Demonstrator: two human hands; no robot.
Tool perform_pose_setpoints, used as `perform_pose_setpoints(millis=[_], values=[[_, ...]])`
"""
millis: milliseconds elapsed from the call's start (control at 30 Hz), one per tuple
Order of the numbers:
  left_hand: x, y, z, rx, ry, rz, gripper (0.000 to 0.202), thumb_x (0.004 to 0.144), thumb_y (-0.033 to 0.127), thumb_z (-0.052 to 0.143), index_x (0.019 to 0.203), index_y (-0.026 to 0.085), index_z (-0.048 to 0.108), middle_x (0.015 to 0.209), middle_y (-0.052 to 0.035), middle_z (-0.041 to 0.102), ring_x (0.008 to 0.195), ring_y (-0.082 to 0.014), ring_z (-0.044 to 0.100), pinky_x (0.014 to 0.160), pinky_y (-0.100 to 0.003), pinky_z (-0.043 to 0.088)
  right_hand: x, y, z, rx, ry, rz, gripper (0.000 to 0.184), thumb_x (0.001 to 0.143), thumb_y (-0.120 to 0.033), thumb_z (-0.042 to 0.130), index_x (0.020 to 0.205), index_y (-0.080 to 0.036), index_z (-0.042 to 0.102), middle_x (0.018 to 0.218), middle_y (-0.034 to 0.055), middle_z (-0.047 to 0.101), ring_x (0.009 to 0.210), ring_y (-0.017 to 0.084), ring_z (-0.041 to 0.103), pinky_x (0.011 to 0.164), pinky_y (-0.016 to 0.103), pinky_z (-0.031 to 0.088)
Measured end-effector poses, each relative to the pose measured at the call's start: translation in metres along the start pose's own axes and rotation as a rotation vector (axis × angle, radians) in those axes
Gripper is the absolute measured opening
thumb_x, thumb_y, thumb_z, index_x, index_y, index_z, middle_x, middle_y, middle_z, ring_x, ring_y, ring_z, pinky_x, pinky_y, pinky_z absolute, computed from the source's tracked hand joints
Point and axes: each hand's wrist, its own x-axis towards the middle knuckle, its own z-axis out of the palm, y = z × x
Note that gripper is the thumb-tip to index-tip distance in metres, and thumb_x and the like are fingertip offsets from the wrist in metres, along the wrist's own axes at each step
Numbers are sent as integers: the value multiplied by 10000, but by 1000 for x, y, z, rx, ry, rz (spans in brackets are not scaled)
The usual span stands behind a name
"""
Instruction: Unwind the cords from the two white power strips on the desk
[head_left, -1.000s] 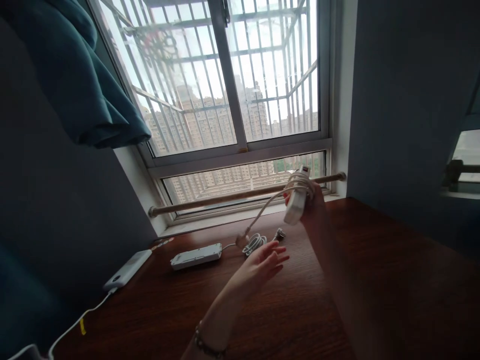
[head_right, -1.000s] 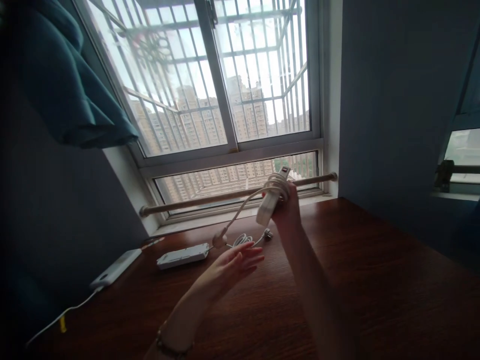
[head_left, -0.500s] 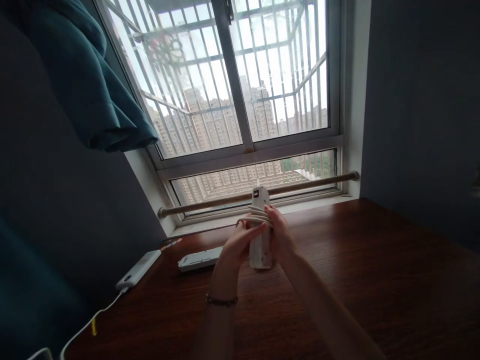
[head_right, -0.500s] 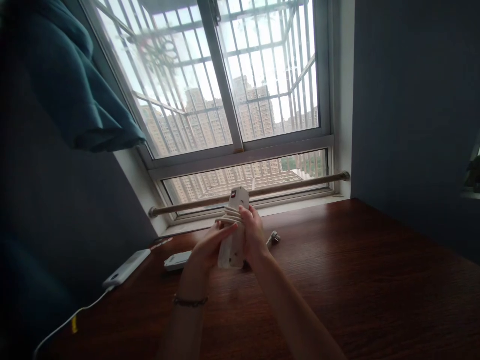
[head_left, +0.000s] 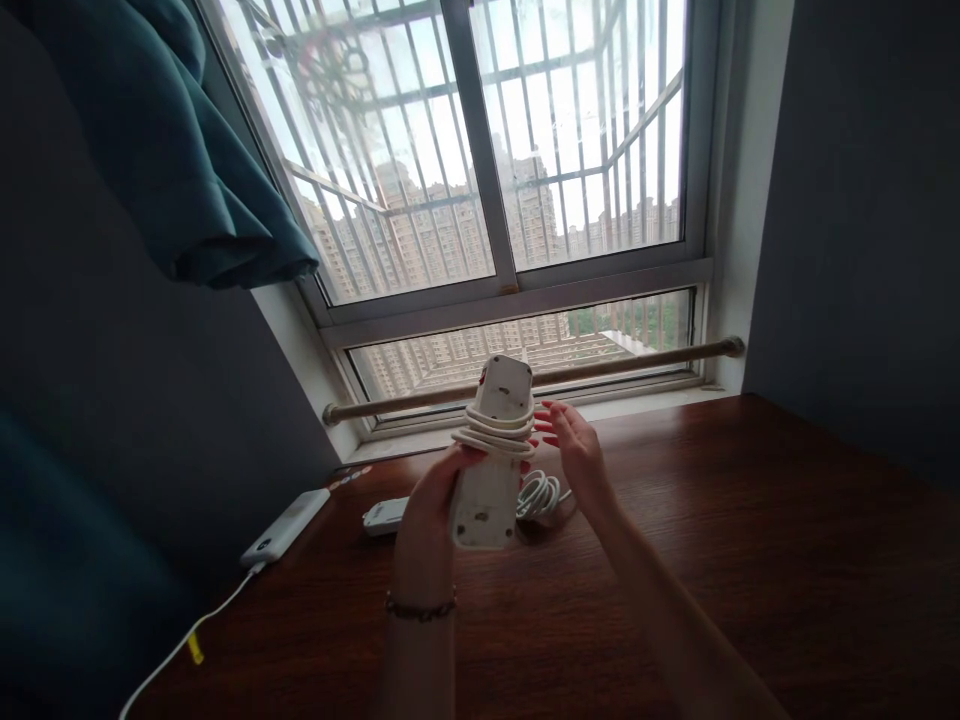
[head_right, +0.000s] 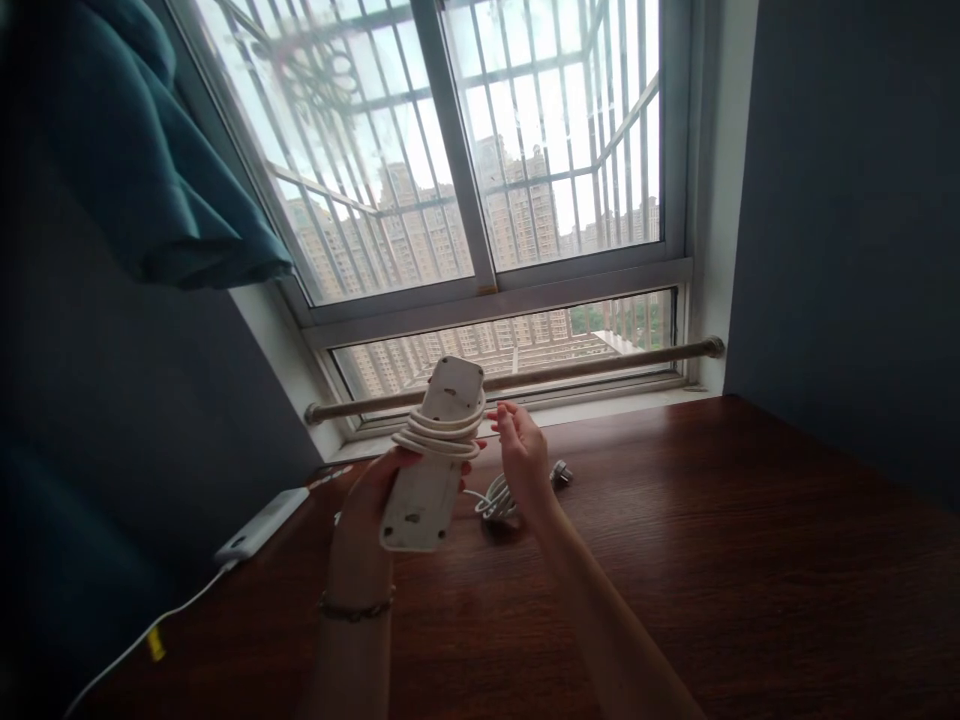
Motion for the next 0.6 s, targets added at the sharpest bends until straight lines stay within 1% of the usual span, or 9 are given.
perform_pose_setpoints(millis=[67,133,200,267,300,367,433,500,600], values=[[-4,2,-3,-94,-42,-41,487,695,321,567,1103,57,585,955,-147,654,932,-316,609,797,-421,491,4,5,-2,83,-11,40,468,764,-539,550,1025,-152,533,985,99,620,889,226,580,765,354,445],[-7,2,0,-165,-72,-14,512,686,322,551,1125,58,579,970,-148,651,924,-311,609,797,-416,490,5,12,-4,213,-108,155,418,766,-484,568,1021,-155,528,998,97,613,900,217,582,761,341,454],[-8,2,6,-212,-88,34,532,680,339,539,1134,65,578,966,-146,652,881,-298,615,774,-404,496,4,21,-5,310,-327,243,416,746,-410,618,1070,-168,521,1051,91,596,945,211,572,756,317,459],[-8,1,14,-242,-112,81,549,684,361,521,1137,58,578,960,-152,653,811,-277,617,727,-384,504,0,31,-2,311,-573,241,539,640,-296,726,1122,-184,513,1098,76,574,1007,208,542,767,287,455],[-8,1,17,-256,-132,89,560,691,370,508,1144,48,574,966,-159,650,786,-265,613,708,-372,504,-4,35,1,293,-678,236,599,572,-238,764,1118,-184,522,1086,65,575,1013,203,534,777,275,451],[-8,1,23,-285,-184,105,578,707,366,482,1166,23,558,1007,-178,639,780,-242,603,693,-342,500,-13,43,11,246,-802,279,562,484,-171,782,1005,-166,570,943,38,601,908,181,553,766,263,450],[-8,1,26,-306,-220,113,578,713,360,479,1171,15,553,1067,-195,619,806,-225,594,697,-318,495,-21,47,20,204,-847,358,402,468,-151,763,824,-148,577,728,8,575,724,154,549,692,260,456],[-10,0,27,-301,-211,122,552,704,358,496,1139,28,577,1073,-188,620,808,-213,592,694,-302,492,-26,49,25,183,-846,420,290,492,-161,731,685,-147,516,565,-21,485,543,121,483,545,246,426],[-17,-4,28,-207,-139,123,474,703,398,510,1017,68,642,931,-139,659,729,-220,598,651,-315,495,-18,49,17,218,-775,444,263,566,-257,675,643,-149,448,485,-48,376,404,62,322,398,200,281]])
